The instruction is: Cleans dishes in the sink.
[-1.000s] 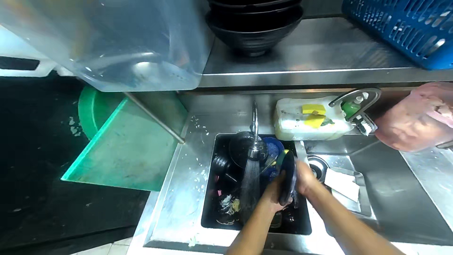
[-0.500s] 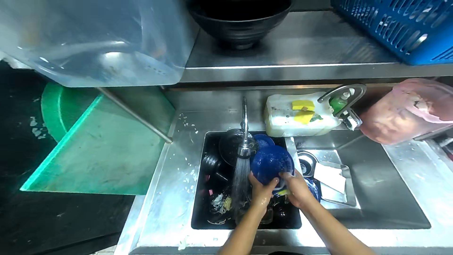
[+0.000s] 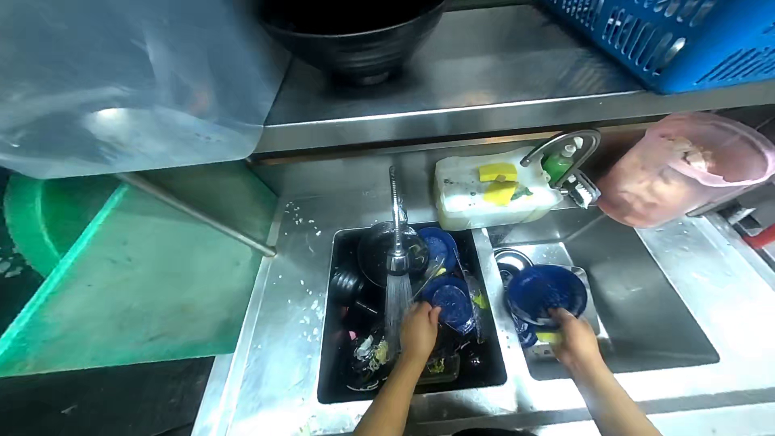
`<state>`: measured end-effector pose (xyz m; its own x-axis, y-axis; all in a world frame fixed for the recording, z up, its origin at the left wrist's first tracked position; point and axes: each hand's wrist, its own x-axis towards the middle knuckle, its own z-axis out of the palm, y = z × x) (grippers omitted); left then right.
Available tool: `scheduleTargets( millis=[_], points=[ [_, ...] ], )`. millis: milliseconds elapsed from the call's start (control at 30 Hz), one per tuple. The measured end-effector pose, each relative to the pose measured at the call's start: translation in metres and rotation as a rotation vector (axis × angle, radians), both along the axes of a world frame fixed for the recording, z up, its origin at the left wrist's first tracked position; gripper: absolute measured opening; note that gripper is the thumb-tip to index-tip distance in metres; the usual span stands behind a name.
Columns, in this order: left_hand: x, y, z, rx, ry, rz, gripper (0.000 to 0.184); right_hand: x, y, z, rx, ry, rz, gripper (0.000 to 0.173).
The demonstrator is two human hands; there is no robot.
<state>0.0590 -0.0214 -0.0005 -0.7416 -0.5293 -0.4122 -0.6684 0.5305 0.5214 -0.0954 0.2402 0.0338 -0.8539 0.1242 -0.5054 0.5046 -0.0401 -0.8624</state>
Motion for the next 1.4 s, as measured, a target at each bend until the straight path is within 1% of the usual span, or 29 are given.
scheduleTargets(
  millis=[67, 100, 133, 167, 200, 267, 300, 367, 400, 467, 500, 533, 600, 667, 767, 867, 900, 933, 967, 1033, 1100, 1167, 1233, 1300, 1333, 1400],
  points=[
    [-0.008, 0.015, 0.0, -0.128, 0.019, -0.181, 0.043, -0.005, 0.023, -0.03, 0.005, -0.163, -0.149, 0.028],
    [-0.014, 0.024, -0.001, -0.153, 0.021, -0.276, 0.04, -0.005, 0.03, -0.049, 0.003, -0.238, -0.213, 0.027],
    [-0.021, 0.034, -0.002, -0.145, -0.003, -0.364, 0.04, -0.002, 0.037, -0.067, -0.01, -0.307, -0.244, 0.029],
    [-0.028, 0.044, -0.003, -0.13, -0.047, -0.434, 0.046, 0.001, 0.041, -0.083, -0.025, -0.359, -0.257, 0.032],
    [-0.033, 0.054, -0.005, -0.121, -0.109, -0.481, 0.057, 0.005, 0.042, -0.097, -0.045, -0.391, -0.266, 0.034],
    [-0.04, 0.068, -0.011, -0.157, -0.233, -0.503, 0.078, 0.011, 0.038, -0.117, -0.103, -0.438, -0.292, 0.035],
    [-0.042, 0.073, -0.014, -0.203, -0.275, -0.493, 0.084, 0.012, 0.036, -0.12, -0.129, -0.455, -0.304, 0.035],
    [-0.044, 0.073, -0.018, -0.293, -0.344, -0.468, 0.089, 0.011, 0.031, -0.117, -0.17, -0.486, -0.302, 0.036],
    [-0.043, 0.071, -0.02, -0.325, -0.363, -0.453, 0.088, 0.008, 0.03, -0.113, -0.174, -0.493, -0.286, 0.037],
    [-0.037, 0.063, -0.02, -0.346, -0.366, -0.436, 0.077, -0.002, 0.03, -0.106, -0.103, -0.454, -0.2, 0.037],
    [-0.031, 0.059, -0.019, -0.36, -0.333, -0.432, 0.068, -0.008, 0.028, -0.099, -0.031, -0.412, -0.131, 0.036],
    [-0.025, 0.053, -0.019, -0.384, -0.278, -0.423, 0.06, -0.015, 0.023, -0.086, 0.042, -0.36, -0.053, 0.036],
    [-0.014, 0.04, -0.018, -0.429, -0.144, -0.367, 0.045, -0.033, 0.006, -0.049, 0.119, -0.205, 0.117, 0.036],
    [-0.012, 0.022, -0.007, -0.42, -0.041, -0.252, 0.038, -0.056, -0.018, -0.005, 0.178, -0.039, 0.276, 0.04],
    [-0.018, -0.006, 0.022, -0.295, 0.066, 0.045, 0.03, -0.099, -0.059, 0.051, 0.366, 0.213, 0.504, 0.048],
    [-0.015, -0.026, 0.032, -0.112, 0.285, 0.457, 0.036, -0.145, -0.114, 0.097, 0.628, 0.493, 0.736, 0.049],
    [-0.013, -0.028, 0.034, 0.003, 0.356, 0.607, 0.04, -0.161, -0.133, 0.105, 0.725, 0.564, 0.816, 0.049],
    [-0.01, -0.029, 0.036, 0.169, 0.407, 0.755, 0.042, -0.177, -0.152, 0.107, 0.818, 0.634, 0.894, 0.05],
    [-0.005, -0.028, 0.041, 0.371, 0.445, 0.895, 0.045, -0.192, -0.169, 0.105, 0.899, 0.688, 0.969, 0.05],
    [0.004, -0.028, 0.053, 0.76, 0.485, 1.141, 0.051, -0.22, -0.198, 0.088, 1.05, 0.777, 1.08, 0.049],
    [0.018, -0.032, 0.061, 1.011, 0.479, 1.245, 0.052, -0.236, -0.217, 0.068, 1.164, 0.769, 1.151, 0.053],
    [0.034, -0.039, 0.069, 1.145, 0.485, 1.249, 0.05, -0.24, -0.232, 0.057, 1.245, 0.678, 1.22, 0.053],
    [0.047, -0.045, 0.075, 1.192, 0.509, 1.237, 0.047, -0.241, -0.242, 0.052, 1.274, 0.588, 1.3, 0.049],
    [0.054, -0.05, 0.075, 1.191, 0.569, 1.259, 0.04, -0.248, -0.246, 0.049, 1.259, 0.562, 1.366, 0.048],
    [0.055, -0.052, 0.075, 1.201, 0.6, 1.296, 0.036, -0.248, -0.245, 0.053, 1.232, 0.561, 1.344, 0.045],
    [0.053, -0.057, 0.072, 1.247, 0.645, 1.325, 0.036, -0.239, -0.24, 0.071, 1.142, 0.644, 1.223, 0.042]
  ],
)
